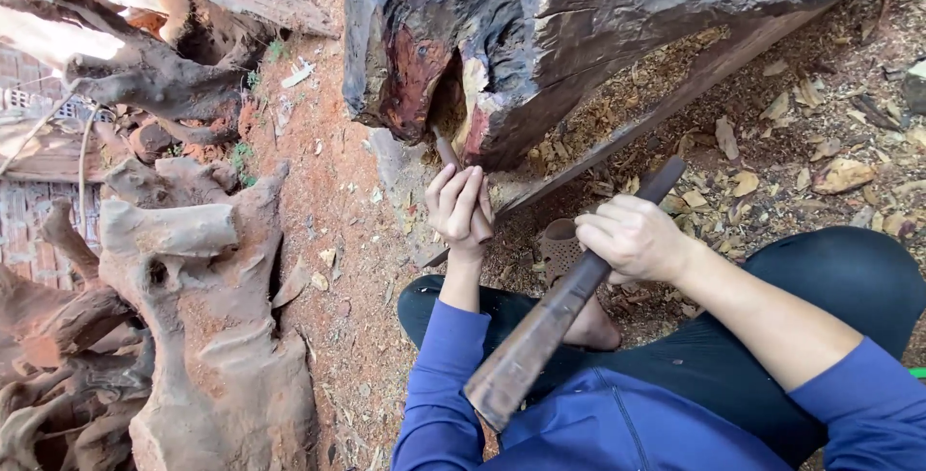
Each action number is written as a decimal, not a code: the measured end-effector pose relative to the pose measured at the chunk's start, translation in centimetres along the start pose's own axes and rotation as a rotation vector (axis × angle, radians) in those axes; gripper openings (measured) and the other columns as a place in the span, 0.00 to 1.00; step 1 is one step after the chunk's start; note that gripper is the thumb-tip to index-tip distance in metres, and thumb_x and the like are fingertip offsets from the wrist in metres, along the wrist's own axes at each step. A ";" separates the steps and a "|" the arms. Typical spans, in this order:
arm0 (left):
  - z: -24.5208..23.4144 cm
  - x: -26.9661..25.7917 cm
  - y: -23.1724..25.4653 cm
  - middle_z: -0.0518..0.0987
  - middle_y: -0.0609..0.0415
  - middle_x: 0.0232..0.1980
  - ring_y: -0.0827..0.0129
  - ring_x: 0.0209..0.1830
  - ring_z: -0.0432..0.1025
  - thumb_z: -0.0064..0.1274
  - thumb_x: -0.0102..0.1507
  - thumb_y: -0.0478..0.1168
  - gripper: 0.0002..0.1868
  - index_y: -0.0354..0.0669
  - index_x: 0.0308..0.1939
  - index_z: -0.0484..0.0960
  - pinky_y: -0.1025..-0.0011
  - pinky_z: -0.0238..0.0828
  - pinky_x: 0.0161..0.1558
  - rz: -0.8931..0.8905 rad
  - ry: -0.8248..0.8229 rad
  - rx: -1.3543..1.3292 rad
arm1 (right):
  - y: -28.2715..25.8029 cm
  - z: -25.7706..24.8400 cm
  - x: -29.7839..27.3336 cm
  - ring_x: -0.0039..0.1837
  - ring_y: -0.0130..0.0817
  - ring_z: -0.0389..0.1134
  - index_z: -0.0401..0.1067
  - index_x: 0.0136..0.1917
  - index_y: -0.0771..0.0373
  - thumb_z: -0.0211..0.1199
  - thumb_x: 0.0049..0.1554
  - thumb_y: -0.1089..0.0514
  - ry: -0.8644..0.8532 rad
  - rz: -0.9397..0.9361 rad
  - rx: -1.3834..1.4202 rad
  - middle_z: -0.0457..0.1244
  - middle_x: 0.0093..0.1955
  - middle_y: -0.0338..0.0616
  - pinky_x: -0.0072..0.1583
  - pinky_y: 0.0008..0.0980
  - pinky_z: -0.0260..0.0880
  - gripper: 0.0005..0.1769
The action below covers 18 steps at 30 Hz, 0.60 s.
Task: Carving a large piece of wood using a hand chisel and a wooden mallet
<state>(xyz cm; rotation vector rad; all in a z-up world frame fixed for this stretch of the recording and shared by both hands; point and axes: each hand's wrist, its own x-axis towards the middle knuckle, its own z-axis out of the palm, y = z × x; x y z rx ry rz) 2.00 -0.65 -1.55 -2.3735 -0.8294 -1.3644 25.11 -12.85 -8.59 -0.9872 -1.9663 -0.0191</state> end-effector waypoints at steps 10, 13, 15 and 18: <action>1.6 0.3 -2.1 0.85 0.53 0.42 0.56 0.45 0.77 0.64 0.62 0.40 0.07 0.44 0.43 0.90 0.63 0.78 0.50 0.087 0.075 0.017 | 5.3 1.6 -2.6 0.33 0.35 0.71 0.68 0.38 0.53 0.61 0.49 0.52 -0.249 0.266 -0.133 0.64 0.27 0.34 0.40 0.32 0.71 0.05; 0.7 0.9 -1.7 0.85 0.52 0.43 0.55 0.45 0.78 0.62 0.63 0.40 0.07 0.43 0.43 0.90 0.63 0.79 0.50 0.048 0.032 0.022 | 4.5 2.0 -2.3 0.37 0.36 0.71 0.70 0.39 0.53 0.57 0.48 0.50 -0.081 0.055 -0.066 0.67 0.34 0.39 0.40 0.34 0.67 0.08; 0.8 1.0 -1.9 0.85 0.52 0.42 0.56 0.44 0.78 0.61 0.63 0.40 0.07 0.44 0.43 0.90 0.63 0.79 0.49 0.040 0.057 -0.008 | 5.7 3.4 -3.6 0.35 0.34 0.71 0.70 0.39 0.53 0.62 0.46 0.52 -0.225 0.215 -0.185 0.66 0.29 0.35 0.40 0.32 0.69 0.08; 0.3 1.6 -1.2 0.84 0.51 0.44 0.55 0.46 0.78 0.61 0.64 0.40 0.08 0.42 0.44 0.89 0.63 0.78 0.50 0.023 0.033 -0.025 | 4.0 1.8 -2.2 0.35 0.36 0.73 0.70 0.40 0.54 0.63 0.45 0.52 -0.275 0.297 -0.099 0.66 0.29 0.36 0.39 0.33 0.72 0.09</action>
